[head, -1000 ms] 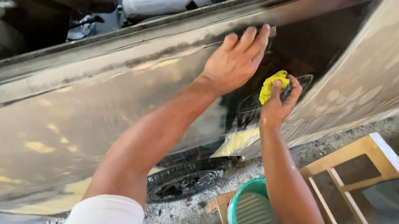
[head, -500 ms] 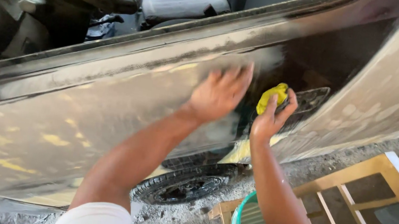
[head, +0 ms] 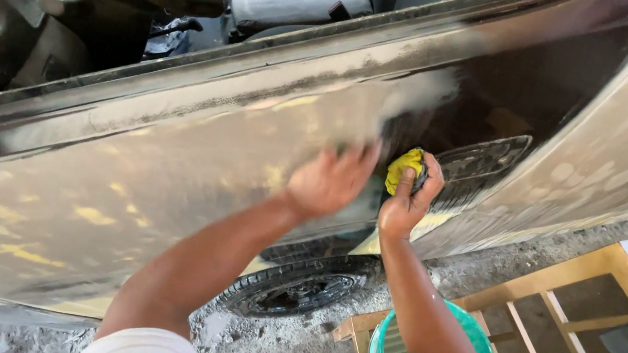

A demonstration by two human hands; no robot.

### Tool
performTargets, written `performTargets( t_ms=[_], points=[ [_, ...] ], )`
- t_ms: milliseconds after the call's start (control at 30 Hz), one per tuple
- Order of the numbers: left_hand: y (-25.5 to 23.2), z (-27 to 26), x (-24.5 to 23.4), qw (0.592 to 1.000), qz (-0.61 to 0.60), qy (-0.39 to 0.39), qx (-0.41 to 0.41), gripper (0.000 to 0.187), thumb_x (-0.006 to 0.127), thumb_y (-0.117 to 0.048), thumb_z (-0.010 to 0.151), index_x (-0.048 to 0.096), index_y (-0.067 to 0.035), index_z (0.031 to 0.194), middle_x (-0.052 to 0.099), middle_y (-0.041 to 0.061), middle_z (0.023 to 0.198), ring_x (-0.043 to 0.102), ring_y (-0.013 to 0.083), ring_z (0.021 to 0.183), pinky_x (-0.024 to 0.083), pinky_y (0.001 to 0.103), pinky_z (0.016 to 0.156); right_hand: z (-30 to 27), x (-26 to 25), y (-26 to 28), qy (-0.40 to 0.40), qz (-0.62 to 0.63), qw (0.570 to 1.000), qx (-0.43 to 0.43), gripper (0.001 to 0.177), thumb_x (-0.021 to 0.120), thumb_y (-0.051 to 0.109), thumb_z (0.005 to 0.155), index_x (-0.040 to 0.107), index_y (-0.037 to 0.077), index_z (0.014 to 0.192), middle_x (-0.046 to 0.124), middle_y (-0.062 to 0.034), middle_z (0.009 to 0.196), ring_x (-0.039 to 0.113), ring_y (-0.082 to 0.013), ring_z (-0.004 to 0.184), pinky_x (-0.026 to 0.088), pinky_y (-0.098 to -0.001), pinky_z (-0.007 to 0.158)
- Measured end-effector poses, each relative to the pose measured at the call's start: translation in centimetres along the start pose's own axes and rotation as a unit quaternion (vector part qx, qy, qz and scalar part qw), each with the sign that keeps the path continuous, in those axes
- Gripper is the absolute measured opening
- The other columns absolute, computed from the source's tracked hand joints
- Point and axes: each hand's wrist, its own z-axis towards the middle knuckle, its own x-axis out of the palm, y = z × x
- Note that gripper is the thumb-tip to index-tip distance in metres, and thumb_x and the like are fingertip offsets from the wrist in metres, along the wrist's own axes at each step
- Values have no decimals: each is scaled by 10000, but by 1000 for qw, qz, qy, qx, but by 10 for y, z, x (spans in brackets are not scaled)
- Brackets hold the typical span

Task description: The person sands the surface of a car door using a sanding block and a yellow sponge, focusing on the lower panel and the area around the door handle. They then dip the sponge into a green bucket of water and wipe the sanded area.

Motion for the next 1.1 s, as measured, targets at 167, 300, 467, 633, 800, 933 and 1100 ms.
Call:
performTargets(
  t_ms=[167, 300, 467, 633, 800, 933, 1100],
  points=[
    [-7, -24, -5, 875, 141, 221, 408, 384, 615, -203, 874, 713, -20, 1198, 520, 235, 1511, 563, 330, 1157, 460, 336, 709, 2, -3, 2, 25, 83, 996, 14, 321, 557, 152, 1120, 514, 35, 1415, 505, -98, 1401, 507, -205, 1270, 407, -349, 1152],
    [50, 17, -9, 996, -19, 55, 61, 511, 626, -198, 922, 626, -74, 1417, 500, 141, 1521, 542, 282, 1273, 473, 406, 831, 1, 2, 1, 12, 62, 998, 5, 314, 553, 128, 1125, 508, 30, 1420, 509, -93, 1400, 507, -200, 1282, 410, -343, 1150],
    [9, -54, 2, 993, 3, 74, 93, 435, 615, -201, 930, 632, -46, 1335, 485, 154, 1552, 500, 309, 1330, 457, 453, 858, 2, 4, 8, -2, 197, 974, 111, 370, 567, 115, 1082, 465, 44, 1430, 549, -62, 1320, 554, -144, 1149, 499, -296, 1027],
    [32, -61, -9, 970, -22, 151, 189, 471, 609, -237, 930, 631, -29, 1352, 488, 175, 1556, 521, 278, 1318, 465, 374, 863, -4, 13, 1, 8, 157, 986, 49, 339, 575, 61, 1116, 470, 48, 1438, 560, -83, 1310, 544, -160, 1126, 479, -301, 1016],
    [88, -31, -55, 993, -59, 10, -98, 500, 652, -205, 941, 622, -75, 1423, 473, 88, 1582, 475, 241, 1368, 456, 417, 907, -14, 28, 13, -26, 239, 962, 132, 341, 583, 74, 1074, 482, 63, 1399, 564, -62, 1195, 542, -148, 941, 502, -276, 806],
    [35, -127, -24, 989, -47, 92, 104, 442, 619, -213, 901, 637, -79, 1322, 480, 130, 1549, 508, 267, 1322, 473, 391, 871, -20, 42, 24, -22, 215, 974, 63, 321, 590, 69, 1098, 490, 47, 1402, 543, -68, 1299, 533, -162, 1110, 489, -296, 987],
    [60, -153, -14, 930, 137, 163, 299, 438, 625, -244, 954, 564, -103, 1364, 583, 124, 1510, 579, 204, 1147, 534, 312, 789, -32, 52, 41, -7, 199, 979, 48, 308, 585, 64, 1112, 493, 44, 1406, 538, -61, 1326, 524, -157, 1148, 487, -295, 1037]
  ],
)
